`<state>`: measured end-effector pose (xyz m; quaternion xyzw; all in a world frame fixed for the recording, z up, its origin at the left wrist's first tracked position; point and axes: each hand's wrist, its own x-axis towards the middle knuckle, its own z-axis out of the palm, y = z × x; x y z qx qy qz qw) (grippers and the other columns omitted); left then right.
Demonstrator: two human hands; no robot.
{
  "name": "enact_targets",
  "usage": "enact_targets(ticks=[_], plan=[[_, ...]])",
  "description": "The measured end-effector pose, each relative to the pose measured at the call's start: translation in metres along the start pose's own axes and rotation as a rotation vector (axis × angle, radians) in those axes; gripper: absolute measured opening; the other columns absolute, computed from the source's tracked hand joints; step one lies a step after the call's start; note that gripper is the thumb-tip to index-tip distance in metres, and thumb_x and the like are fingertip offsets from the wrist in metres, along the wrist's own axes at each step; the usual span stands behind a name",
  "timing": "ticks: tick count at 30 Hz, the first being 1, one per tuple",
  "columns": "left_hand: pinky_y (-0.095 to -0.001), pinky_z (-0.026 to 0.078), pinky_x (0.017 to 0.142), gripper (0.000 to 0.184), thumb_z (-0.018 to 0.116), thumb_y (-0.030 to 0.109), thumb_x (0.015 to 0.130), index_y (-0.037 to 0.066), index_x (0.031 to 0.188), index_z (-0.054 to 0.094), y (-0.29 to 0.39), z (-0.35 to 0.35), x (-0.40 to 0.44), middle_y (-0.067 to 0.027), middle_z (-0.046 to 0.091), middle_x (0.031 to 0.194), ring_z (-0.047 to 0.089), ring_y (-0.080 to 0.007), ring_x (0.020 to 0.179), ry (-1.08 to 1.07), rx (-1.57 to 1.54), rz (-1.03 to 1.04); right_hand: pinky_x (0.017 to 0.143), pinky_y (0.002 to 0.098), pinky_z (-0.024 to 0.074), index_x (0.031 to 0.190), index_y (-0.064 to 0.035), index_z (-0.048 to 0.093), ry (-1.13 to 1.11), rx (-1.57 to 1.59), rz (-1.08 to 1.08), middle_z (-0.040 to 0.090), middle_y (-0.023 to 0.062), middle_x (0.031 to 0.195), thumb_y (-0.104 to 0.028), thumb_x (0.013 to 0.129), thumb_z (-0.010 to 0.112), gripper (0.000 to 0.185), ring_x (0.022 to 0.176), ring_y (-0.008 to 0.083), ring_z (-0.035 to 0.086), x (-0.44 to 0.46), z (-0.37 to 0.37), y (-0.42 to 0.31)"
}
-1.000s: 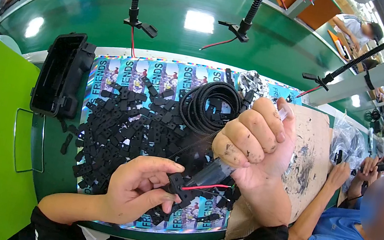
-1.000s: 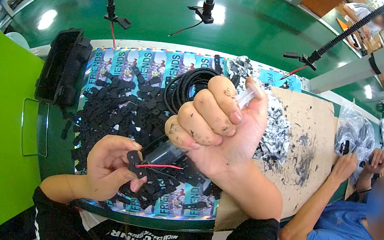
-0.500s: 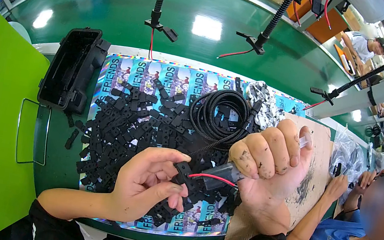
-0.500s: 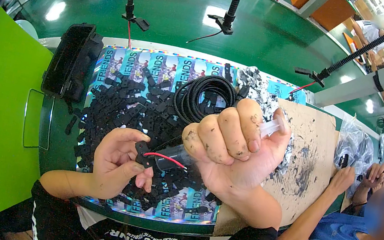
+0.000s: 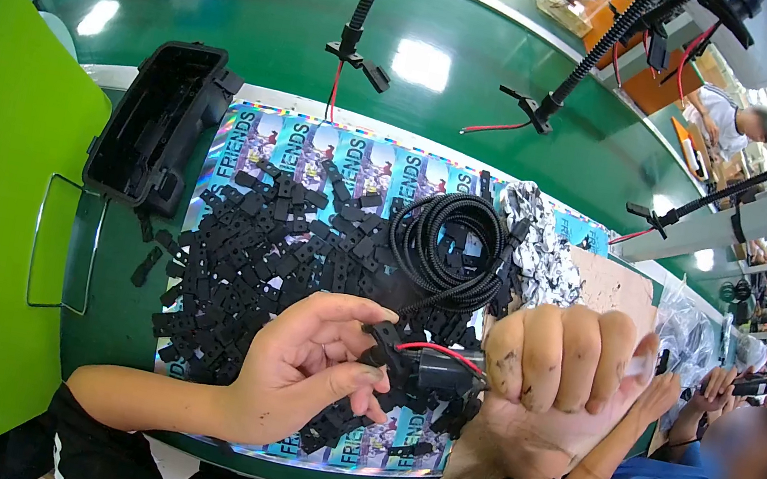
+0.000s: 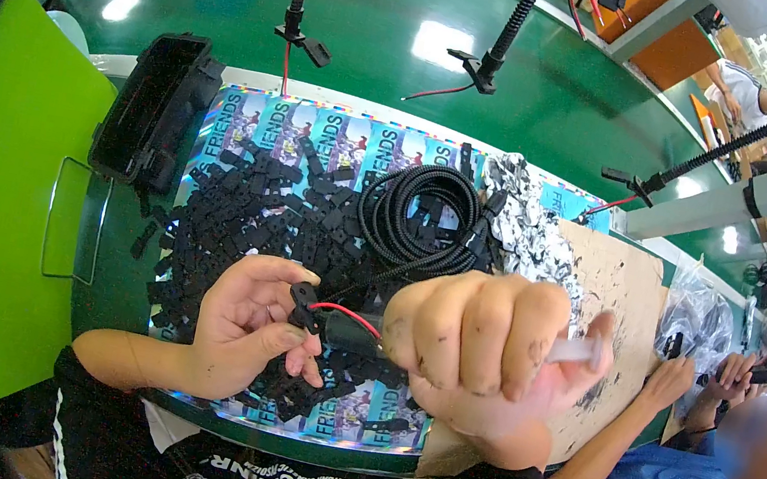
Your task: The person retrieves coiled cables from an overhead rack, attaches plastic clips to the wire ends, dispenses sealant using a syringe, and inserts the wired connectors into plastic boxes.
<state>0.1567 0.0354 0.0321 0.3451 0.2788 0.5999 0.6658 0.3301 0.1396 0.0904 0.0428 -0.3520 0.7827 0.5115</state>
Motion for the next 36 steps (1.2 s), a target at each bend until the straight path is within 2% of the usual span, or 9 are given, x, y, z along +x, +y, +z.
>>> enact_targets(ticks=[4,8,12,17,22,25,29,32,36], plan=[[-0.0419,0.061,0.07,0.04,0.05,-0.005,0.093,0.001,0.131,0.037,-0.002,0.002,0.001,-0.0161,0.06,0.091,0.061,-0.0151,0.069,0.031,-0.001,0.006,0.038,0.0364,0.0323,0.055,-0.0125,0.046,-0.053,-0.096,-0.067,0.041,0.0011,0.042,-0.049,0.098,0.03,0.058,0.032,0.0171,0.036,-0.002,0.011,0.001],[-0.0426,0.061,0.073,0.041,0.05,-0.006,0.093,0.002,0.131,0.038,-0.003,0.002,0.0,-0.0163,0.06,0.091,0.061,-0.0156,0.071,0.03,-0.036,-0.016,0.037,0.0378,0.0364,0.054,-0.0108,0.045,-0.138,-0.184,-0.148,0.043,0.0031,0.041,-0.047,0.1,0.026,0.061,0.03,0.019,0.036,-0.005,0.02,0.003],[-0.0427,0.06,0.075,0.042,0.05,-0.008,0.092,0.001,0.131,0.038,-0.002,0.002,0.001,-0.0159,0.06,0.091,0.061,-0.0155,0.073,0.003,-0.029,-0.016,0.038,0.0392,0.0389,0.055,-0.008,0.045,-0.302,-0.241,-0.22,0.048,0.0066,0.045,-0.042,0.101,0.027,0.061,0.033,0.0205,0.041,-0.007,0.019,0.005],[-0.0394,0.058,0.08,0.041,0.05,-0.009,0.093,0.0,0.131,0.038,-0.001,0.001,-0.001,-0.0152,0.061,0.093,0.061,-0.0142,0.076,-0.01,-0.05,-0.027,0.044,0.0461,0.0433,0.06,-0.0012,0.051,-0.505,-0.289,-0.202,0.051,0.0144,0.052,-0.039,0.103,0.026,0.062,0.043,0.0284,0.049,-0.009,0.013,0.0],[-0.0319,0.055,0.084,0.041,0.051,-0.007,0.094,-0.001,0.132,0.04,-0.004,-0.001,-0.002,-0.015,0.061,0.099,0.061,-0.0126,0.079,-0.026,-0.081,-0.019,0.046,0.0469,0.044,0.06,-0.0005,0.052,-0.634,-0.343,-0.143,0.051,0.0151,0.055,-0.038,0.103,0.025,0.064,0.046,0.0295,0.051,-0.002,0.014,-0.004],[-0.0372,0.059,0.078,0.039,0.052,-0.009,0.092,-0.001,0.129,0.041,-0.002,0.001,-0.001,-0.0148,0.061,0.091,0.062,-0.0144,0.074,0.006,-0.011,-0.018,0.046,0.0471,0.0443,0.059,0.0003,0.052,-0.647,-0.387,-0.148,0.051,0.0145,0.054,-0.038,0.103,0.023,0.065,0.047,0.03,0.051,-0.003,0.017,-0.004],[-0.0364,0.059,0.077,0.039,0.053,-0.009,0.091,-0.002,0.128,0.042,-0.002,0.004,-0.001,-0.014,0.06,0.09,0.062,-0.0143,0.073,0.023,-0.016,0.003,0.051,0.0432,0.0484,0.063,-0.0016,0.057,-0.787,-0.448,-0.164,0.056,0.015,0.062,-0.032,0.103,0.028,0.058,0.055,0.0285,0.056,0.0,0.013,-0.004],[-0.0356,0.059,0.077,0.04,0.053,-0.009,0.091,-0.002,0.129,0.042,-0.003,0.004,-0.002,-0.0137,0.06,0.09,0.062,-0.0142,0.073,0.023,-0.02,0.009,0.054,0.039,0.0546,0.07,-0.0052,0.061,-0.794,-0.648,-0.123,0.061,0.0114,0.063,-0.032,0.1,0.029,0.051,0.057,0.0238,0.061,-0.002,0.022,-0.011],[-0.0319,0.058,0.074,0.04,0.053,-0.01,0.091,-0.001,0.129,0.042,-0.006,0.001,-0.002,-0.0145,0.062,0.092,0.062,-0.0141,0.074,0.003,-0.01,0.012,0.054,0.039,0.0537,0.07,-0.0049,0.06,-0.833,-0.718,-0.118,0.06,0.0114,0.064,-0.031,0.099,0.031,0.048,0.057,0.0242,0.06,-0.001,0.028,-0.01]])
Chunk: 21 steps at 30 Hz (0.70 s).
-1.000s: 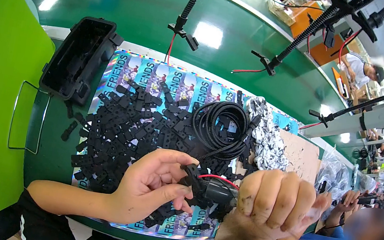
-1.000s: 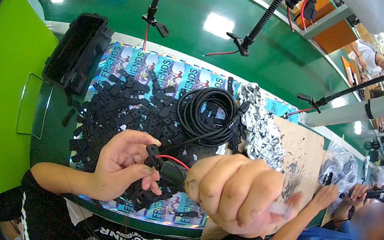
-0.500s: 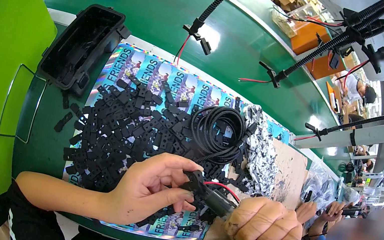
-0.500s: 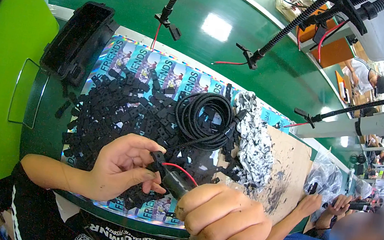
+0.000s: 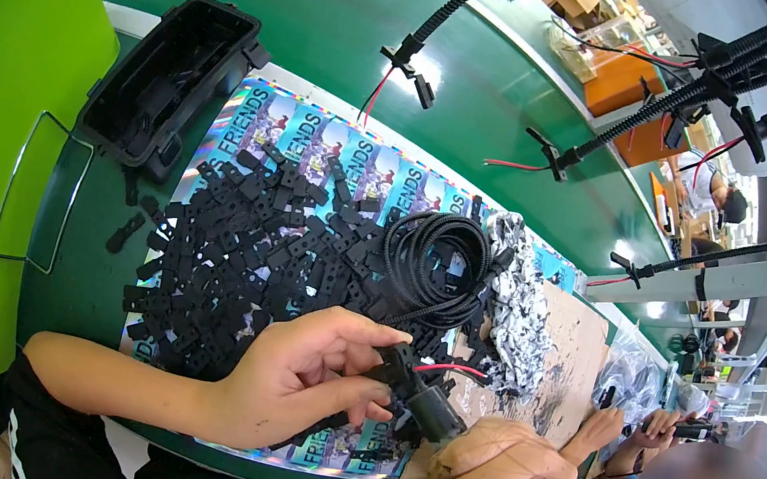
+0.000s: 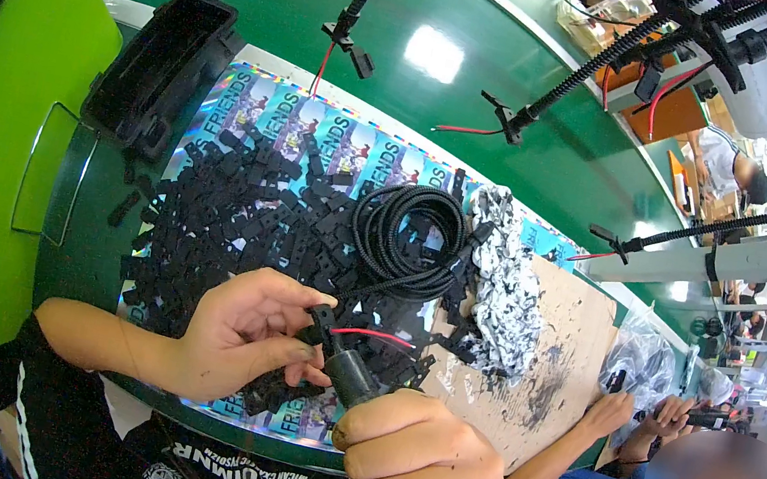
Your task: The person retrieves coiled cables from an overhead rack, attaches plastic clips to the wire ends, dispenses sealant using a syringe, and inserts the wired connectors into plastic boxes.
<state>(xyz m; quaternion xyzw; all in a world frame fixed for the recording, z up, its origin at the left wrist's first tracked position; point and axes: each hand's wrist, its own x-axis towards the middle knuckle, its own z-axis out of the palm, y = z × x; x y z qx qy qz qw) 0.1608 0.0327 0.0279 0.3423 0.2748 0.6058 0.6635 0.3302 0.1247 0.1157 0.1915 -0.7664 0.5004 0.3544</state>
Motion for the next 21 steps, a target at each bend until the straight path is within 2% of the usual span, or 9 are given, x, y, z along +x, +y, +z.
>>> enact_targets(ticks=[7,21], plan=[[-0.0254,0.053,0.066,0.041,0.053,-0.01,0.091,-0.001,0.13,0.042,0.002,0.001,0.0,-0.0162,0.064,0.096,0.064,-0.0142,0.075,-0.003,0.031,0.009,0.055,0.039,0.0523,0.071,-0.0046,0.059,-0.014,-0.014,-0.006,0.059,0.0115,0.065,-0.029,0.096,0.034,0.043,0.059,0.0249,0.059,0.0,0.006,0.002],[-0.0252,0.053,0.067,0.04,0.055,-0.008,0.091,-0.001,0.129,0.044,-0.001,-0.001,-0.002,-0.0142,0.063,0.098,0.062,-0.0128,0.079,-0.033,0.042,0.033,0.057,0.0391,0.0494,0.073,-0.0038,0.056,0.013,-0.044,0.004,0.057,0.0116,0.068,-0.025,0.091,0.041,0.032,0.062,0.0262,0.057,-0.005,0.018,-0.001]])
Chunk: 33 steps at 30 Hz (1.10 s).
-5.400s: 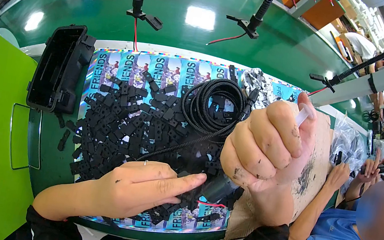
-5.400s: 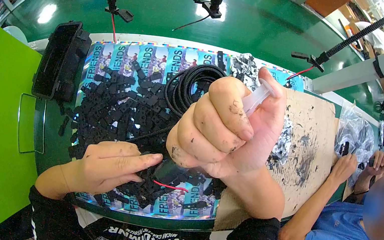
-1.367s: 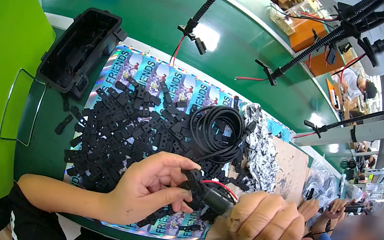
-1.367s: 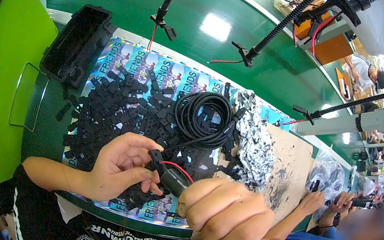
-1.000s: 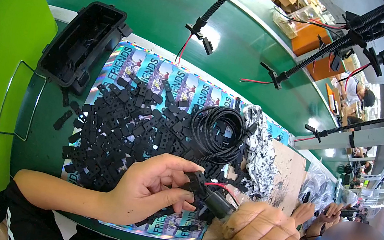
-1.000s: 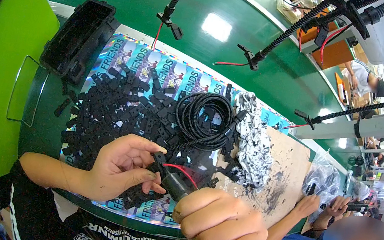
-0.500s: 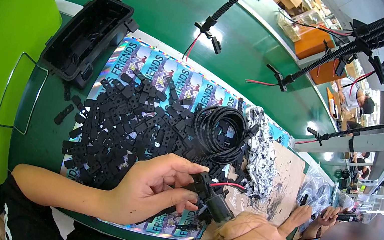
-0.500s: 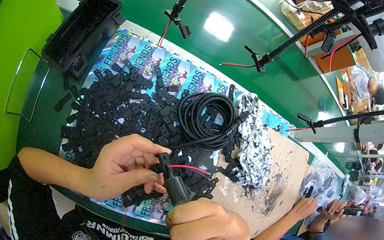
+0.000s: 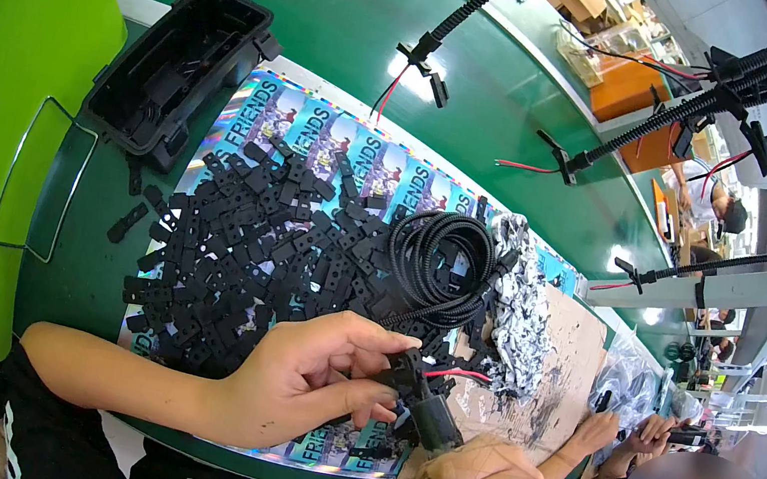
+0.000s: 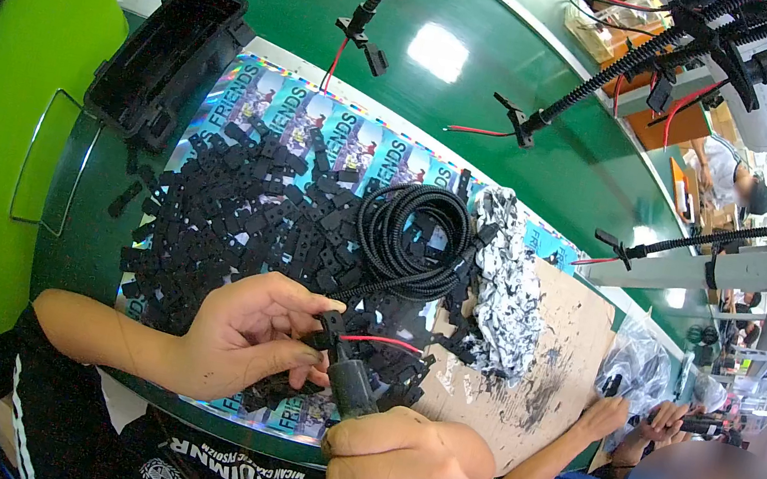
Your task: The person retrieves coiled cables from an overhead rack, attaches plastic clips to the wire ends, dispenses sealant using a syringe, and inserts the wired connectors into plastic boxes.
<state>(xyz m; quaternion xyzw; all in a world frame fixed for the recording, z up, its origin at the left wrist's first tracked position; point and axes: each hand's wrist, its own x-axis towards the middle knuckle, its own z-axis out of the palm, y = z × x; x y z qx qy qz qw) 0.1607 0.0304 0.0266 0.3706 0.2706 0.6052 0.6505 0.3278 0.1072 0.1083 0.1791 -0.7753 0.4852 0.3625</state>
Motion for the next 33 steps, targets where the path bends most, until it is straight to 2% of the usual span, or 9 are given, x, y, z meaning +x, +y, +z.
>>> enact_targets(ticks=[16,19,33], plan=[[-0.0247,0.053,0.067,0.041,0.053,-0.009,0.091,0.001,0.13,0.043,-0.0043,-0.0016,-0.0008,-0.0164,0.064,0.1,0.065,-0.0153,0.085,-0.025,0.016,0.028,0.06,0.0391,0.046,0.075,-0.0028,0.054,-0.022,-0.023,0.014,0.054,0.0116,0.07,-0.021,0.086,0.049,0.022,0.066,0.0277,0.055,0.0016,-0.0024,0.0034],[-0.0235,0.053,0.069,0.037,0.053,-0.005,0.093,-0.001,0.13,0.046,-0.0039,-0.0004,-0.0013,-0.0123,0.065,0.099,0.065,-0.0103,0.084,-0.008,0.004,0.02,0.06,0.0391,0.0454,0.076,-0.0027,0.053,-0.026,-0.029,0.015,0.054,0.0117,0.071,-0.02,0.085,0.05,0.02,0.067,0.028,0.054,0.0015,-0.0016,0.0028],[-0.0221,0.052,0.067,0.038,0.056,-0.005,0.092,0.001,0.129,0.048,-0.0065,0.0009,-0.0019,-0.0101,0.066,0.095,0.062,-0.0071,0.078,0.018,0.025,0.017,0.062,0.0392,0.0425,0.078,-0.0019,0.051,-0.033,-0.029,0.015,0.051,0.0117,0.073,-0.017,0.08,0.057,0.016,0.07,0.0294,0.052,0.0001,0.0004,0.0014]])
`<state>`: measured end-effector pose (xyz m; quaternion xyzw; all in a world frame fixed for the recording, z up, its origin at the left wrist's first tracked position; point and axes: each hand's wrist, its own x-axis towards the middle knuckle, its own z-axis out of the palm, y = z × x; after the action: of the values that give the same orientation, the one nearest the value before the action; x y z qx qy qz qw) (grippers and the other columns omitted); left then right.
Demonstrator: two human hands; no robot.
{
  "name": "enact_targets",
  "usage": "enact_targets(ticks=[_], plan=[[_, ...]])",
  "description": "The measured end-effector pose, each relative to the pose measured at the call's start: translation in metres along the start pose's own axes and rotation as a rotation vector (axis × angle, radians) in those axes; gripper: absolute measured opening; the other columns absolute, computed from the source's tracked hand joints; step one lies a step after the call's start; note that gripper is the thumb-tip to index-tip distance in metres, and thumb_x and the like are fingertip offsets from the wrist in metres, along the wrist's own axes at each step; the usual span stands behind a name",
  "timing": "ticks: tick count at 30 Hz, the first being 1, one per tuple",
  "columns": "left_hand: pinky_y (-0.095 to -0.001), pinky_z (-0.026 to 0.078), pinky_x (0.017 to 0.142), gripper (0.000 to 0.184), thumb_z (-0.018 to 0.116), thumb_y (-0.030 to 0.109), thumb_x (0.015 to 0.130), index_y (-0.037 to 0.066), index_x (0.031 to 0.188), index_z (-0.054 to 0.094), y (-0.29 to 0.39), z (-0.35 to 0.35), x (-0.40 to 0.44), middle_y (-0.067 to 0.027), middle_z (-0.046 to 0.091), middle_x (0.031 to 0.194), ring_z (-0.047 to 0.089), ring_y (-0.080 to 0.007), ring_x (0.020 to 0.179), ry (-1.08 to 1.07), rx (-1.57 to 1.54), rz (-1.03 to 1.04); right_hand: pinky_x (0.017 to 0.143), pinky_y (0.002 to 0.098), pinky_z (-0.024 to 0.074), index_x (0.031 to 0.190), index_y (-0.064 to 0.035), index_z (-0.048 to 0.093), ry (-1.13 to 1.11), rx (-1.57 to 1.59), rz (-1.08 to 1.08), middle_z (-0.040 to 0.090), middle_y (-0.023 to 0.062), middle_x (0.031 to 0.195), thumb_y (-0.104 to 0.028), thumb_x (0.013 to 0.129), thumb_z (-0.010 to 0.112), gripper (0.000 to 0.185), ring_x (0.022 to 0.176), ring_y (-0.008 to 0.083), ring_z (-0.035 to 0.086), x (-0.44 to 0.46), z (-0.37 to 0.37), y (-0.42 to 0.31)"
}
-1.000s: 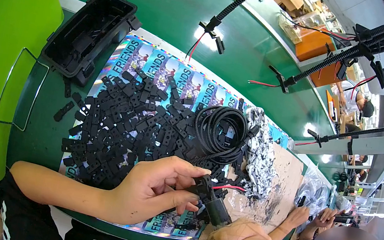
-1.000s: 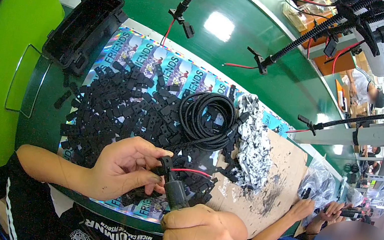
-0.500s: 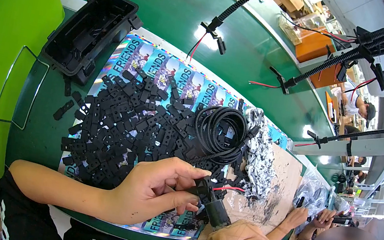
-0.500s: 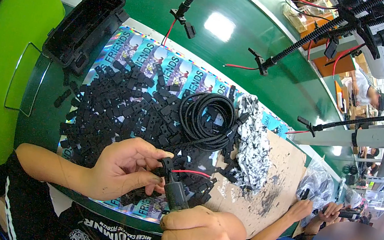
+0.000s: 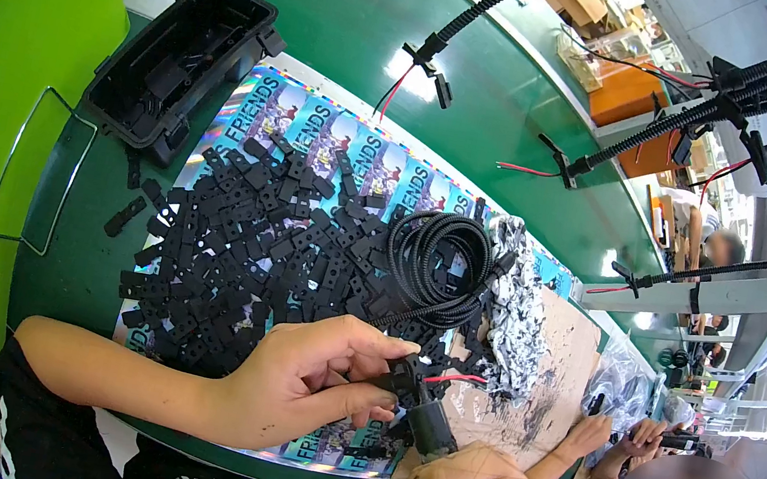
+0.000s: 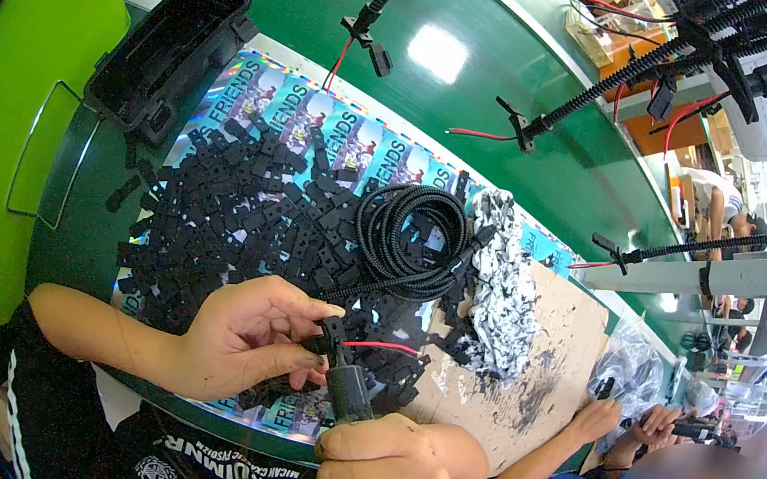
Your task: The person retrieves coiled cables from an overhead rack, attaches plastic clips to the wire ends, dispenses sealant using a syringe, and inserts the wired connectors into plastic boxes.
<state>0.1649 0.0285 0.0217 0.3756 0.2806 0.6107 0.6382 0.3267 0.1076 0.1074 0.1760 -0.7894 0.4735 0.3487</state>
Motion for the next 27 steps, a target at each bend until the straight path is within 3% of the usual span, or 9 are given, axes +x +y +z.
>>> enact_targets(ticks=[10,13,16,18,20,21,24,25,27], plan=[[-0.0217,0.052,0.064,0.042,0.059,-0.004,0.091,0.001,0.131,0.049,0.0,0.0,-0.001,-0.0085,0.064,0.09,0.062,-0.0074,0.074,-0.028,0.064,0.019,0.064,0.0392,0.0404,0.079,-0.0013,0.049,0.072,-0.05,0.011,0.05,0.0118,0.075,-0.014,0.077,0.062,0.019,0.072,0.0303,0.05,-0.007,-0.001,-0.014],[-0.0218,0.052,0.063,0.042,0.058,-0.004,0.092,0.001,0.132,0.049,0.007,-0.004,0.001,-0.0088,0.062,0.089,0.063,-0.0076,0.075,-0.027,0.146,0.079,0.064,0.0393,0.0398,0.08,-0.0011,0.048,0.303,-0.394,0.052,0.049,0.0118,0.076,-0.013,0.076,0.064,0.02,0.073,0.0306,0.05,-0.028,-0.016,-0.035],[-0.0221,0.051,0.063,0.042,0.056,-0.003,0.093,0.0,0.134,0.047,0.016,-0.008,0.006,-0.0104,0.062,0.091,0.062,-0.0084,0.073,0.041,0.156,0.113,0.065,0.0393,0.0392,0.08,-0.001,0.048,0.558,-1.087,0.426,0.049,0.0118,0.076,-0.012,0.075,0.065,0.021,0.074,0.0309,0.049,-0.036,-0.04,-0.038],[-0.0217,0.051,0.062,0.049,0.055,-0.001,0.094,0.0,0.139,0.036,0.016,-0.011,0.008,-0.0131,0.064,0.095,0.062,-0.0103,0.069,0.055,0.095,0.166,0.065,0.0393,0.0388,0.08,-0.0009,0.048,0.405,-1.351,0.757,0.048,0.0118,0.077,-0.012,0.074,0.066,0.023,0.074,0.0311,0.049,-0.031,-0.059,-0.016],[-0.0217,0.05,0.061,0.053,0.056,-0.001,0.094,0.001,0.139,0.029,0.023,-0.011,0.01,-0.0148,0.065,0.097,0.062,-0.0114,0.068,0.067,0.076,0.186,0.071,0.0424,0.039,0.083,-0.0006,0.051,0.235,-1.353,0.951,0.051,0.0163,0.08,-0.022,0.075,0.071,0.03,0.08,0.0352,0.049,-0.067,-0.068,0.022],[-0.0222,0.05,0.059,0.046,0.056,-0.001,0.093,0.002,0.128,0.025,0.022,-0.012,0.012,-0.0178,0.066,0.098,0.062,-0.0125,0.066,0.052,0.055,0.19,0.077,0.043,0.0401,0.084,-0.0009,0.052,0.121,-1.356,1.068,0.052,0.0165,0.083,-0.026,0.075,0.074,0.034,0.086,0.035,0.05,-0.073,-0.063,0.031],[-0.0228,0.05,0.058,0.037,0.056,-0.001,0.093,0.005,0.112,0.026,0.019,-0.015,0.014,-0.0203,0.067,0.097,0.061,-0.0134,0.064,0.059,-0.001,0.198,0.093,0.0451,0.0403,0.103,-0.0012,0.059,0.057,-1.475,0.835,0.059,0.0147,0.104,-0.017,0.073,0.074,0.038,0.106,0.0374,0.05,-0.08,-0.051,0.035],[-0.0231,0.05,0.057,0.034,0.055,-0.001,0.094,0.008,0.104,0.023,0.024,-0.015,0.015,-0.0226,0.067,0.097,0.061,-0.0139,0.061,0.057,0.032,0.187,0.094,0.0452,0.0403,0.105,-0.002,0.061,0.098,-1.453,0.744,0.06,0.014,0.106,-0.011,0.071,0.074,0.039,0.109,0.0373,0.05,-0.073,-0.049,0.029],[-0.0232,0.05,0.057,0.034,0.055,-0.002,0.094,0.008,0.104,0.024,0.024,-0.016,0.016,-0.0232,0.066,0.097,0.062,-0.0141,0.061,0.056,0.001,0.181,0.093,0.0436,0.0425,0.102,-0.0031,0.065,0.166,-1.401,0.566,0.063,0.0128,0.105,0.002,0.067,0.07,0.036,0.107,0.0354,0.053,-0.059,-0.042,0.016]])
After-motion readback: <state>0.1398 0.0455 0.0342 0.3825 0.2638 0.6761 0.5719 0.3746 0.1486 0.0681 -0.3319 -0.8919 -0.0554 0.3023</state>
